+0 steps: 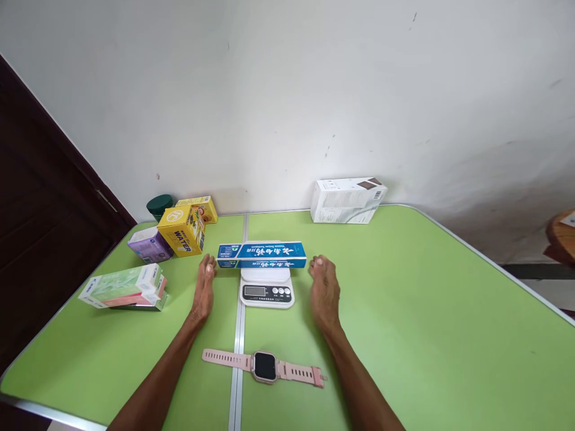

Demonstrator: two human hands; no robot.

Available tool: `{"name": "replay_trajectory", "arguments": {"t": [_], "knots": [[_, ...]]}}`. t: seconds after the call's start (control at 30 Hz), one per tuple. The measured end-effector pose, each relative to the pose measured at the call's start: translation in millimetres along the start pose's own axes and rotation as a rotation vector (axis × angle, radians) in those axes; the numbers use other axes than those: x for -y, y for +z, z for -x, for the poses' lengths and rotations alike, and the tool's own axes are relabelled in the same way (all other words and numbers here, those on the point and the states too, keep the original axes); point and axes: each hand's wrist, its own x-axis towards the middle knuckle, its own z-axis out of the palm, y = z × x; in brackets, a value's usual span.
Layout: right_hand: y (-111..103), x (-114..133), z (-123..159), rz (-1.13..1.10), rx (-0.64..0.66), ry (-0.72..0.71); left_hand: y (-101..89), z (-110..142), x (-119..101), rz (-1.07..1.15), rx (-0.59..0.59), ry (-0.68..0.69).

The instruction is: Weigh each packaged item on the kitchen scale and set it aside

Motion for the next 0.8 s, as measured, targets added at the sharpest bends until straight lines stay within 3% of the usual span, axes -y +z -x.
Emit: {"name": "replay_trajectory", "arguments": {"t": [0.17,0.57,0.67,0.8], "knots": [[-6.3,-7.3,-4.0,0.107,-0.063,0.044,-6.6,-14.1,20.1,0.11,-0.062,-0.083],[-4.1,-1.8,-1.3,0.152,-0.066,0.014,-1.8,-9.2,24.6,0.106,-0.083,-0.045],[-3.7,7.1,2.0,0.148,-0.08,-0.036,-1.0,-6.0,20.5,0.053,-0.073,0.01],[1.4,17.9,9.8,0.15,-0.037,-0.136,4.3,4.7,12.2,-0.085,0.028,0.146]]}}
